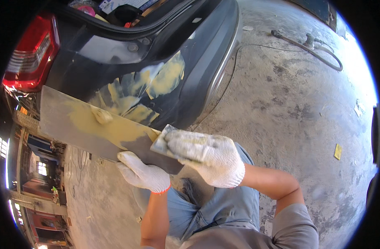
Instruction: The person applies yellow body filler to a black car's hood and rear bumper using a small scraper and a larger metal palette. The person spreads the filler in smooth strokes across the surfaces.
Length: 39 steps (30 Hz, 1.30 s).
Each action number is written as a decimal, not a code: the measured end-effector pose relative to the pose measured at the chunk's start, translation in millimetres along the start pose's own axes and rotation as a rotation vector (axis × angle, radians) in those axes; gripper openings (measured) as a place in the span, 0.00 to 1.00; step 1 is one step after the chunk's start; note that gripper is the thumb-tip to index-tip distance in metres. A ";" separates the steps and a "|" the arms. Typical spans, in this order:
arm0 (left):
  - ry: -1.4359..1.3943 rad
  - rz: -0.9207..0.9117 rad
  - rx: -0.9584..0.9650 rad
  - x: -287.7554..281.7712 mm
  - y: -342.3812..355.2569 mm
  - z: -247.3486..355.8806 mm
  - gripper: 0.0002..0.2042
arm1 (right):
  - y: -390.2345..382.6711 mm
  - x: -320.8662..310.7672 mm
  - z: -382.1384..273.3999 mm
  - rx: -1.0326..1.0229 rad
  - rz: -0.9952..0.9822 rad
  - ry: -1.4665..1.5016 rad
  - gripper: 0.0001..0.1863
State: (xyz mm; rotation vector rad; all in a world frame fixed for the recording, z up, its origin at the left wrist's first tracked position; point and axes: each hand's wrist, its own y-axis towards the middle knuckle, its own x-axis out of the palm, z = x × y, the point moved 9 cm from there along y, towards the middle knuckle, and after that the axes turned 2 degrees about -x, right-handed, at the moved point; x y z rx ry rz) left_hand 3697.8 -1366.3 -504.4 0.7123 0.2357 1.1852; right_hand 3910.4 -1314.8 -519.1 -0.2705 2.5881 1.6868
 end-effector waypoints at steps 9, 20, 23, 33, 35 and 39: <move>-0.248 0.252 -0.201 -18.5 34.3 -5.4 0.17 | 60.3 -62.7 101.2 -0.171 0.296 -0.736 0.17; -0.089 0.112 -0.083 -46.6 41.1 -31.7 0.25 | 26.6 -25.6 143.2 -0.225 0.074 -0.728 0.19; -0.054 0.112 -0.093 -46.0 34.4 -33.9 0.24 | 15.5 -16.5 141.1 -0.258 0.031 -0.704 0.21; -0.009 0.108 -0.032 -13.4 3.9 -5.9 0.16 | 11.3 -25.2 15.4 -0.149 0.091 -0.298 0.23; -0.046 0.058 -0.008 -6.1 0.3 2.3 0.16 | 7.9 -8.7 -3.7 0.158 -0.093 -0.182 0.23; -0.034 0.149 -0.100 -14.1 20.2 7.9 0.18 | 19.8 -5.6 26.6 0.256 -0.188 -0.256 0.17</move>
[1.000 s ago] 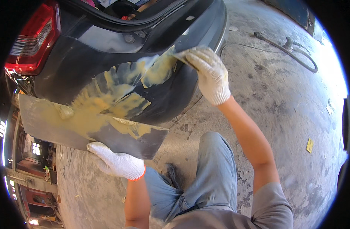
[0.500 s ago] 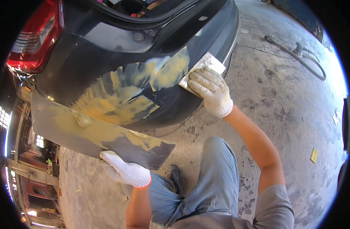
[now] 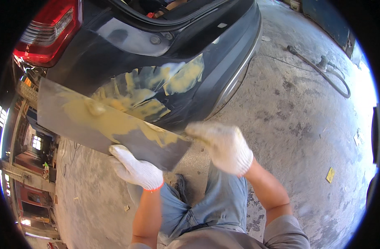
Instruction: The person applies yellow body filler to a black car's hood and rear bumper using a small scraper and a larger metal palette. The person spreads the filler in smooth strokes across the surfaces.
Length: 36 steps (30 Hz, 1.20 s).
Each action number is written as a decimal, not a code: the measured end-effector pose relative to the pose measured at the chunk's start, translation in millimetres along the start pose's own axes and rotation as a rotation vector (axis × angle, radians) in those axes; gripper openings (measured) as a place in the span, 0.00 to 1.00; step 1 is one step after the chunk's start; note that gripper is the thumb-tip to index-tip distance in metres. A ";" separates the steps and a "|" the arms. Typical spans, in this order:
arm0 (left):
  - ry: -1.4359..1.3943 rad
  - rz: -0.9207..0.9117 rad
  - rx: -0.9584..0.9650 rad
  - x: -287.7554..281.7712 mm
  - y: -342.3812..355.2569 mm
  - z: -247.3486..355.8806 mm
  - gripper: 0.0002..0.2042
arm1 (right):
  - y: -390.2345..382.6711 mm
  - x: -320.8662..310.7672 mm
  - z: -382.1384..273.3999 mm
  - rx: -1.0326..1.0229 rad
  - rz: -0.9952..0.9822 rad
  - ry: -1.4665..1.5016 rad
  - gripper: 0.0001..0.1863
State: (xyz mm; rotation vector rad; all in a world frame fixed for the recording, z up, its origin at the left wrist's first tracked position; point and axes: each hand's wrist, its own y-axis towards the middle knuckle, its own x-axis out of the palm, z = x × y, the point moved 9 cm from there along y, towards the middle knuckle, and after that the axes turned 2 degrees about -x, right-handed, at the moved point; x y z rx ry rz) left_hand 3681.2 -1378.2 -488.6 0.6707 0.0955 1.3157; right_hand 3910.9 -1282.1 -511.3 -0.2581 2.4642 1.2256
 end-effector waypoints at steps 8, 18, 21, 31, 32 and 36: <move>-0.160 0.066 -0.029 -11.0 18.5 14.4 0.16 | 59.0 -23.6 74.2 0.032 0.750 -0.447 0.20; -0.027 0.093 -0.048 -33.3 30.2 -3.5 0.17 | 55.7 -3.9 33.1 -0.066 0.683 -0.424 0.23; -0.088 0.067 -0.083 -31.7 34.4 -21.1 0.17 | 65.7 12.0 30.8 -0.044 0.565 -0.384 0.22; -0.055 -0.080 -0.090 -17.5 39.9 -30.3 0.19 | 11.7 23.2 -32.5 -0.115 0.402 -0.321 0.24; -0.078 -0.122 -0.126 -14.9 36.9 -31.6 0.20 | 9.8 18.5 -48.1 -0.194 0.398 -0.256 0.24; -0.112 -0.211 -0.119 -9.7 23.2 -27.6 0.19 | 11.1 31.2 -91.9 -0.306 0.176 -0.400 0.22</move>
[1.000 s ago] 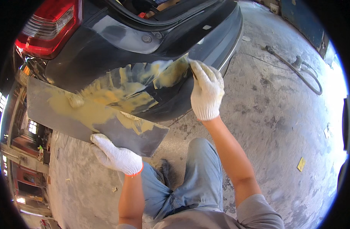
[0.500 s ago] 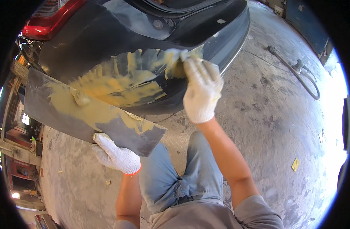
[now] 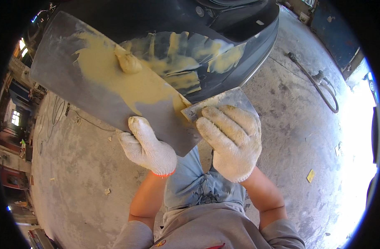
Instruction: The person applies yellow body filler to a black car's hood and rear bumper using a small scraper and a larger metal palette. The person spreads the filler in smooth strokes across the surfaces.
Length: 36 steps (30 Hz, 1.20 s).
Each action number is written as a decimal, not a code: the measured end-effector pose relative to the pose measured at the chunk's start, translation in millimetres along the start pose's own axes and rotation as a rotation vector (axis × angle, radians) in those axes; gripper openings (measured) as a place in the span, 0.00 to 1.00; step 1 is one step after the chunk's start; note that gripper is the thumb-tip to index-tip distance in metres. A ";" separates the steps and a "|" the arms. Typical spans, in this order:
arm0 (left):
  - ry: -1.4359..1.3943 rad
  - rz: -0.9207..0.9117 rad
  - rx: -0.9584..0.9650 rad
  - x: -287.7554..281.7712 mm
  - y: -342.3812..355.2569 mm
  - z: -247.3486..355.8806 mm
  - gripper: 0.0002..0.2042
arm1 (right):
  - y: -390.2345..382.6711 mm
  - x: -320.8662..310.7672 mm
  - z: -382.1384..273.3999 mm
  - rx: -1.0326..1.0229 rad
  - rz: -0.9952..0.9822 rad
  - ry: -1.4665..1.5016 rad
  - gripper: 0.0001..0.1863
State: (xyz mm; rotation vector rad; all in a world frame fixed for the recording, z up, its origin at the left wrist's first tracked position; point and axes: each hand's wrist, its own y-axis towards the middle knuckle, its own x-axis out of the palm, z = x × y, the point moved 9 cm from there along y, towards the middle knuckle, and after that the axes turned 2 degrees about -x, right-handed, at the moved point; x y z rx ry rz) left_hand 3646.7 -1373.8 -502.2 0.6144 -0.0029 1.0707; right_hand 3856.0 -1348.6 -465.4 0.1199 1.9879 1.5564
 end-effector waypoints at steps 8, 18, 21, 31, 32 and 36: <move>0.080 0.120 -0.016 -3.3 9.3 5.7 0.21 | -0.2 22.7 -8.1 0.082 -0.131 0.045 0.23; -0.025 0.290 -0.016 -38.6 48.0 3.4 0.20 | 52.9 32.5 79.0 0.199 0.378 -0.290 0.19; -0.032 0.297 -0.043 -43.3 48.9 -1.9 0.19 | 59.6 43.5 83.4 0.199 0.300 -0.299 0.19; -0.079 0.194 -0.013 -26.6 45.9 -8.0 0.18 | 67.1 26.7 79.1 0.211 0.273 -0.277 0.17; -0.072 0.219 -0.035 -29.2 44.8 -11.0 0.18 | 70.4 28.6 81.6 0.209 0.276 -0.274 0.18; -0.118 0.192 -0.024 -30.2 42.2 -15.1 0.17 | 71.5 40.3 74.4 0.176 0.235 -0.284 0.17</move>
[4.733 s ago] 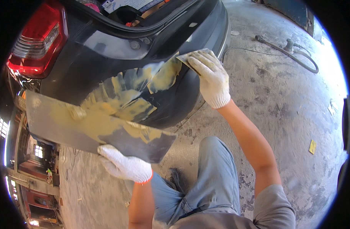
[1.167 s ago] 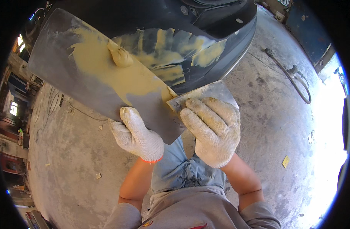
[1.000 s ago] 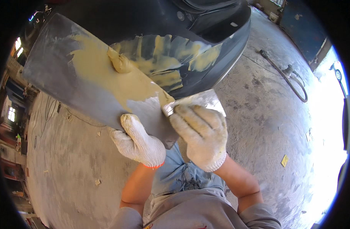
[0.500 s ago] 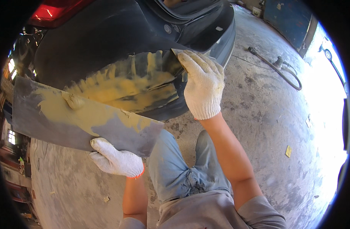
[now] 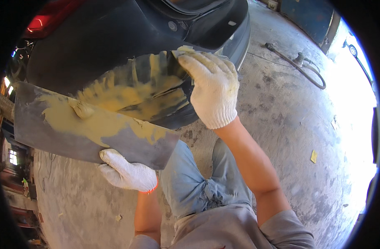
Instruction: The person applies yellow body filler to a black car's hood and rear bumper using a small scraper and a larger metal palette. The person spreads the filler in smooth strokes across the surfaces.
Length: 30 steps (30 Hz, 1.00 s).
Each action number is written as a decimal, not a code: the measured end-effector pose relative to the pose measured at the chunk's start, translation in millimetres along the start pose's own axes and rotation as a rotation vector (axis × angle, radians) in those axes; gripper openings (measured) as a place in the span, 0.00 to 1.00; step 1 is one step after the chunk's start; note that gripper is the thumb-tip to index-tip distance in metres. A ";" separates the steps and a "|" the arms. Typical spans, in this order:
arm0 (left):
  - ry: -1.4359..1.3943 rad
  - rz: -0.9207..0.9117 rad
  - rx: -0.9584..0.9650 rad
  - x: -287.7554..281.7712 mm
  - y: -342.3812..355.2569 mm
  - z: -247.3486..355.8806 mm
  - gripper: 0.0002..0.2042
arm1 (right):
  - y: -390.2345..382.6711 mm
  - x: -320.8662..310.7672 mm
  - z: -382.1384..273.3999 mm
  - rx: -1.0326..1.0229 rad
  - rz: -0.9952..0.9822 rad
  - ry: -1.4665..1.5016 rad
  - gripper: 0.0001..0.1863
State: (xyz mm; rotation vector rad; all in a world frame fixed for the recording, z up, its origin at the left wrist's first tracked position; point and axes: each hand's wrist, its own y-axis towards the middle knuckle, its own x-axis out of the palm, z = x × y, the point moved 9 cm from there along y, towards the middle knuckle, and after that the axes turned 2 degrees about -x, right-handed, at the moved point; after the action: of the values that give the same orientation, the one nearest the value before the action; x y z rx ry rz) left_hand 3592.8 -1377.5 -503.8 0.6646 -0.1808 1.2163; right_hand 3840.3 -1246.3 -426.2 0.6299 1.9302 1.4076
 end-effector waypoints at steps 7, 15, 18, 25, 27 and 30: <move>0.047 -0.047 0.010 8.9 -7.0 3.1 0.18 | -22.9 -17.6 -12.2 -0.020 -0.079 0.094 0.15; 0.104 0.037 0.025 -0.1 -9.7 -1.7 0.18 | -5.0 2.6 24.2 0.039 0.043 0.030 0.20; 0.114 0.071 -0.010 -3.6 -12.8 -10.3 0.18 | -17.2 4.3 13.9 0.016 -0.018 0.004 0.20; 0.026 -0.045 -0.008 17.6 -15.5 0.8 0.18 | -15.4 -16.3 19.5 0.071 0.010 0.018 0.17; 0.014 -0.029 -0.019 16.4 -16.7 0.9 0.18 | -7.0 -11.1 30.6 0.099 0.027 -0.003 0.17; 0.054 0.005 -0.034 10.7 -17.2 -4.9 0.18 | -4.4 3.1 36.8 0.119 0.034 0.036 0.18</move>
State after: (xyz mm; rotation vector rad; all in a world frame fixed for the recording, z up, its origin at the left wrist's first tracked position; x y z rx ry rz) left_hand 3611.2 -1369.3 -509.2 0.6013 -0.1575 1.2319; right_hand 3865.7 -1222.1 -438.6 0.7004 2.0526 1.3406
